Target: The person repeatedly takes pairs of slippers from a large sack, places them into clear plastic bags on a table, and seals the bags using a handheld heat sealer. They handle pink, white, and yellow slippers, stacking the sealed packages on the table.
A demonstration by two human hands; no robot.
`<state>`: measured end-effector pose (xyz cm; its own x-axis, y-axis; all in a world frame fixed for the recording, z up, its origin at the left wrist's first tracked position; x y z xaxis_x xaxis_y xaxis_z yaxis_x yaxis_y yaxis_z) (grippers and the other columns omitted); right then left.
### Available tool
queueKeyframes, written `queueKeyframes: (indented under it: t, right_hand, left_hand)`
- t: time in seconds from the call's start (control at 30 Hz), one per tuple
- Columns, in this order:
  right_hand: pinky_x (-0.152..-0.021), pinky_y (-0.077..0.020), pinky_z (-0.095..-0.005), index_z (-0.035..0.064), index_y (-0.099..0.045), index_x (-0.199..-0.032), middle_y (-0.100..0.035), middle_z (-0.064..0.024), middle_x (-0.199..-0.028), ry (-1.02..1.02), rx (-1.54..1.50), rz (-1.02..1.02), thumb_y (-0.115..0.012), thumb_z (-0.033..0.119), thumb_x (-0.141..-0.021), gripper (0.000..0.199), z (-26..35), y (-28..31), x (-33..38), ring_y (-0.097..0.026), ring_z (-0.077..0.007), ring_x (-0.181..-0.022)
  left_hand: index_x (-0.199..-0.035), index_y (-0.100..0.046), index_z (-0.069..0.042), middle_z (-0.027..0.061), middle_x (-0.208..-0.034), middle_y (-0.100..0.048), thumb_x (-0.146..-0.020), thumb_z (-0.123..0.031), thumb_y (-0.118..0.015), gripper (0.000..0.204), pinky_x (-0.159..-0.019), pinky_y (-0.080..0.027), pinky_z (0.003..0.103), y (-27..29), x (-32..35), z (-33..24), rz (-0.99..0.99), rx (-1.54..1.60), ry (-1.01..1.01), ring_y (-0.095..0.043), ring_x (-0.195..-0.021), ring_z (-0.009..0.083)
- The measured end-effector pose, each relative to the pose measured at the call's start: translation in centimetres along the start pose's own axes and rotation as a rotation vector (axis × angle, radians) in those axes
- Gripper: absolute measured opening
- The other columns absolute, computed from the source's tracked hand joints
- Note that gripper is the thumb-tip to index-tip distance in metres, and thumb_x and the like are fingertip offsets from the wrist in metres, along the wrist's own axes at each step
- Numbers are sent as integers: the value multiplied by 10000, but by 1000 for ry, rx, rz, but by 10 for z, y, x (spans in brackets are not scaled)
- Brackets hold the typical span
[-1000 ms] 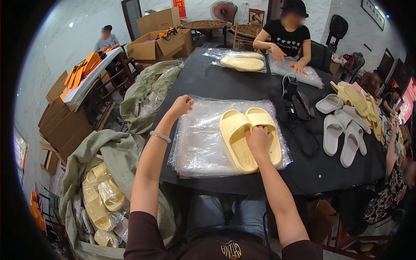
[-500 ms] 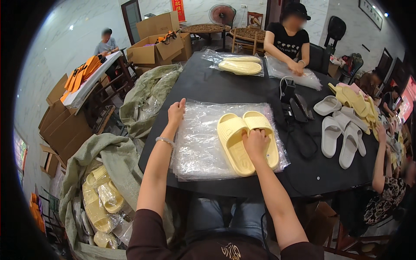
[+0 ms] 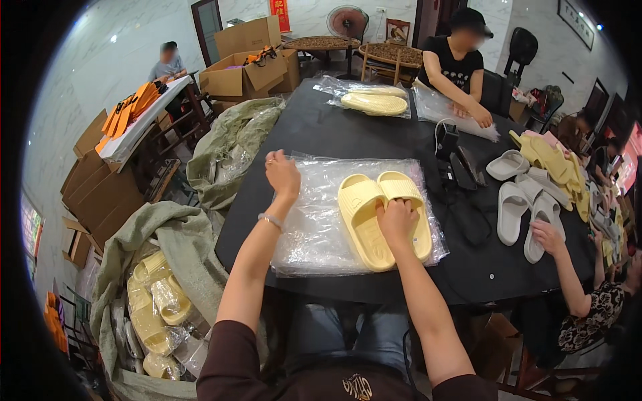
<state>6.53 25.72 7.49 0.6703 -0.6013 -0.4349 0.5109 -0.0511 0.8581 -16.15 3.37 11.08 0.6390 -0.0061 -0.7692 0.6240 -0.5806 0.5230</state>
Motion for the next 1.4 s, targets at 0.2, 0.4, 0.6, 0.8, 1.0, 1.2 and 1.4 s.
queueKeyframes:
  t: [0.2,0.4,0.6,0.8,1.0,1.2,1.4]
  right_hand:
    - [-819,-390,-491,13,-687,-801,-658,-107,-917,-5,5,23,-609,338,-816,335,0,-7,-2,-547,-292,-977]
    - [-861,-374,-501,-1,-682,-781,-663,-135,-921,27,-106,105,-598,339,-828,353,25,16,-6,-548,-315,-984]
    - [-895,-366,-465,5,-688,-816,-670,-143,-935,196,-195,214,-581,323,-844,337,107,3,-25,-552,-301,-998]
    - [-915,-363,-458,7,-677,-935,-659,-149,-1006,-32,-7,99,-576,333,-837,355,41,-40,-46,-546,-302,-1041]
    - [-966,-332,-481,-10,-597,-1113,-592,-191,-1160,-9,-55,193,-554,455,-802,561,34,-46,-40,-501,-348,-1116]
    - [-1044,-272,-453,1,-529,-1226,-535,-169,-1273,96,-101,282,-491,504,-834,639,37,-60,-32,-412,-335,-1244]
    - [-1030,-277,-462,30,-524,-1253,-526,-132,-1302,105,-112,228,-490,503,-835,632,28,-58,-36,-421,-307,-1238]
  left_hand:
    - [-1345,-408,-44,153,-1453,-327,-900,-376,-504,564,-1084,-257,432,-20,63,-35,580,-23,-309,-310,-1336,328]
    - [-1436,-318,-60,156,-1513,-244,-910,-520,-380,701,-1136,-141,451,-36,88,-14,705,-78,-258,-181,-1410,326]
    - [-1452,-299,-108,140,-1520,-236,-871,-533,-449,735,-1129,-158,478,-35,92,-13,801,-128,-424,-166,-1415,337]
    - [-1436,-330,-97,139,-1519,-235,-940,-496,-315,637,-1140,-140,450,-27,84,-18,715,-51,-215,-185,-1414,304]
    - [-1439,-327,-99,130,-1520,-237,-938,-524,-323,657,-1146,-131,424,-28,88,-18,733,-23,-198,-174,-1417,291]
    - [-1074,-615,-9,158,-1240,-569,-876,-247,-557,316,-998,-376,412,-2,77,-5,217,203,-321,-484,-1204,317]
    - [-836,-652,-48,87,-939,-667,-804,-101,-580,95,-805,-482,395,12,80,-31,252,239,-370,-613,-912,274]
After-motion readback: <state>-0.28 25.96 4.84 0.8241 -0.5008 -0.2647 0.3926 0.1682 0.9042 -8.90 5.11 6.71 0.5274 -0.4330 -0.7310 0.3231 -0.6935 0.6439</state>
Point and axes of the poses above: each hand's wrist, its own x-axis away from the middle knuckle, its own y-axis out of the back of the hand, z = x × y, the point moved 9 cm from there along -x, towards the middle knuckle
